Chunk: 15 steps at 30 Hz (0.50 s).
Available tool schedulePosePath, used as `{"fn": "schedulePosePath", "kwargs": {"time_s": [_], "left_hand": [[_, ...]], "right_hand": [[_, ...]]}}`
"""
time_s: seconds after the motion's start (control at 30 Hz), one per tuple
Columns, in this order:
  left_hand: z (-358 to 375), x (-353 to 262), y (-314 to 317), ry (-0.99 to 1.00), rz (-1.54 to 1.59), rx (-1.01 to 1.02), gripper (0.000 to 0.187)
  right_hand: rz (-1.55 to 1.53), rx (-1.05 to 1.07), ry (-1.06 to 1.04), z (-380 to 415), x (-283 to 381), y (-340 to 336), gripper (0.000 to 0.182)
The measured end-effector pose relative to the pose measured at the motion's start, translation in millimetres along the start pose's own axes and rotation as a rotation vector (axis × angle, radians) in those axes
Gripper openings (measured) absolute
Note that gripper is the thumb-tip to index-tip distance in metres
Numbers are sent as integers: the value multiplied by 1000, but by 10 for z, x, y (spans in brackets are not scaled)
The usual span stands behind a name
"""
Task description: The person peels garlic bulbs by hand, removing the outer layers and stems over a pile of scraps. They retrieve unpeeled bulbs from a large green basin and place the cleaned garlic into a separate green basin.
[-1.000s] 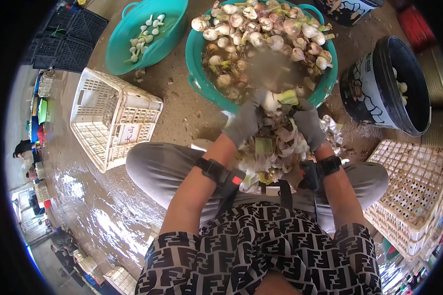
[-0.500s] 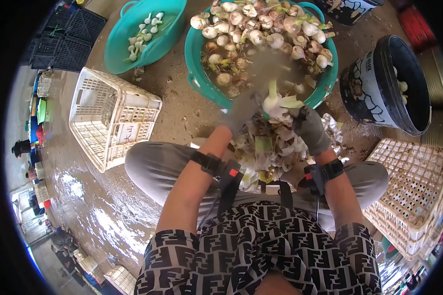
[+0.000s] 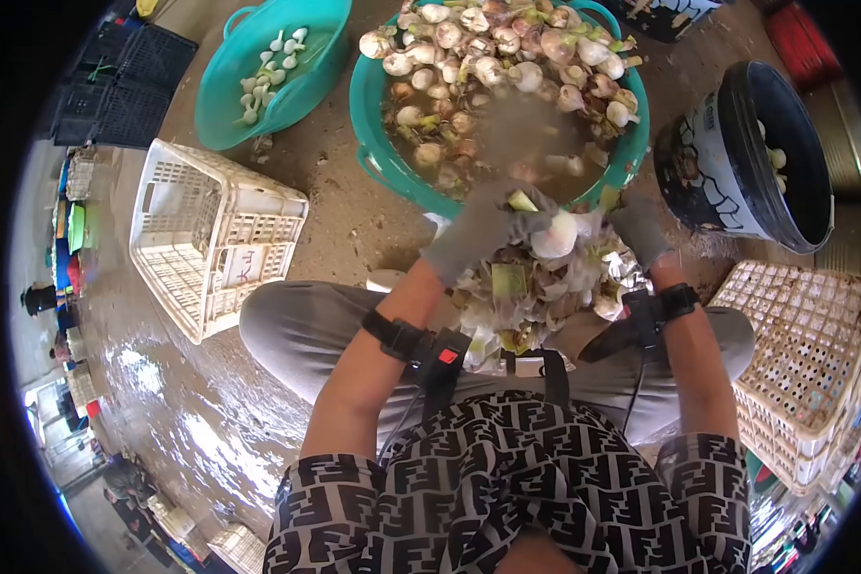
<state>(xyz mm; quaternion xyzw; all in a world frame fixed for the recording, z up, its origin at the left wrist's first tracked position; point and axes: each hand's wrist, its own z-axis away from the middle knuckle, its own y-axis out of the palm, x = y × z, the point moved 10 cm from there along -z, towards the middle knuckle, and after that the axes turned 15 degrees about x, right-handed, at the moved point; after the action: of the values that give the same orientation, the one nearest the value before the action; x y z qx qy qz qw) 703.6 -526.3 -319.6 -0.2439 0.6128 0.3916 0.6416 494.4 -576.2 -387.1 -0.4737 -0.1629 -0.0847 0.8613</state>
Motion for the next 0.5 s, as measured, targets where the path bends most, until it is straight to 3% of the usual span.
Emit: {"fn": "schedulePosePath", "kwargs": {"time_s": [0.1,0.17,0.2,0.27,0.33,0.43,0.5], "left_hand": [[43,-239,-153,252,37,-44,18],[112,-173,-316,157,124,-113,20],[127,-129,-391,109,126,-154,21],[99,11,-465,-22,123,-207,21],[52,200,-471,-191,110,-232,23],[-99,335,-298,-243,197,-201,23],[-227,354,-275,-138,265,-145,26]], "right_hand": [[381,363,114,71,-196,248,39],[461,542,156,225,-317,390,48],[653,380,176,257,-96,165,63],[283,155,-14,330,331,-146,67],[-161,-56,-381,416,725,-313,65],[-1019,304,-565,345,1106,81,59],[-1102,218,-598,347,1023,48,54]]}}
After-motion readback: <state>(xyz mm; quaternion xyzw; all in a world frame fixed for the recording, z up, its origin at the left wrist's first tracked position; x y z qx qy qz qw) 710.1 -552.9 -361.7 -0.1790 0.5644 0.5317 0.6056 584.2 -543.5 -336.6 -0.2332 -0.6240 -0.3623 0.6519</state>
